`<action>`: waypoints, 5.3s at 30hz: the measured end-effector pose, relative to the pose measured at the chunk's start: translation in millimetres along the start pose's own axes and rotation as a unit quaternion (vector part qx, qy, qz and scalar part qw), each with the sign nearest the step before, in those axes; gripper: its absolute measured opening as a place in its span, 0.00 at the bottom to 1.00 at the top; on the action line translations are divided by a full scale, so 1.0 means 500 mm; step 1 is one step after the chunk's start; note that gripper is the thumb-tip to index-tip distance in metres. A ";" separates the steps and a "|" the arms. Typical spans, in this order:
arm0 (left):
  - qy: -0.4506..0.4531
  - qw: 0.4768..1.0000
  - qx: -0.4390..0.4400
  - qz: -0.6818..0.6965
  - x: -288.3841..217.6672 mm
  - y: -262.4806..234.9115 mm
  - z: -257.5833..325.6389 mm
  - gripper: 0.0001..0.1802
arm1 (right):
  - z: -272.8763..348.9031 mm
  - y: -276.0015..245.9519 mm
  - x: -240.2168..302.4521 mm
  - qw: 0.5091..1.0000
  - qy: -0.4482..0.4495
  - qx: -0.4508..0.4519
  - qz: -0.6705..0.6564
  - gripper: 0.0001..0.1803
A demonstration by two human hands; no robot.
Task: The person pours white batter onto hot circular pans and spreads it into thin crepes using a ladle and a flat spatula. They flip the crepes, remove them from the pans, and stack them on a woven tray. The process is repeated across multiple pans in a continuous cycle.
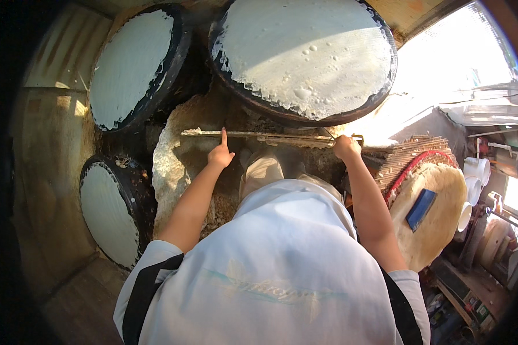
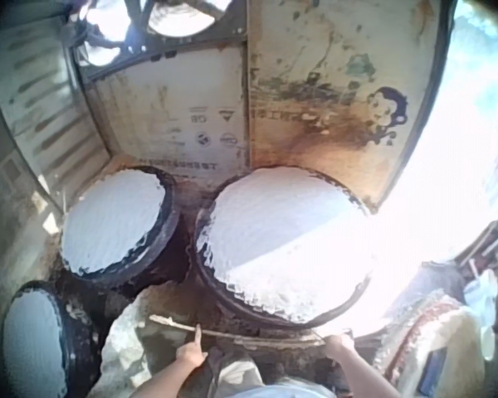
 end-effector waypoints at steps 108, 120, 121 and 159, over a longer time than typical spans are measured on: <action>-0.045 0.471 -0.197 0.859 0.495 0.190 0.358 0.33 | 0.477 -0.080 0.865 0.802 -0.536 0.215 0.154 0.10; -0.042 0.013 -0.460 0.887 0.751 0.083 0.535 0.13 | 0.758 0.077 1.236 0.684 -0.515 0.488 0.169 0.08; -0.034 0.026 -0.458 0.888 0.770 0.075 0.542 0.14 | 0.773 0.082 1.247 0.683 -0.514 0.494 0.157 0.08; 0.038 0.508 -0.054 0.859 0.504 -0.397 0.115 0.17 | 0.436 -0.314 1.093 0.727 -0.307 0.491 -0.369 0.09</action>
Point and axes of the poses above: each hand's wrist, its own z-axis away from the middle knuckle, its own y-axis out of the palm, x = y × z, the point moved 4 cm from there along -z, towards the middle knuckle, and after that the axes turned 14 degrees about z, right-handed, at the moved point
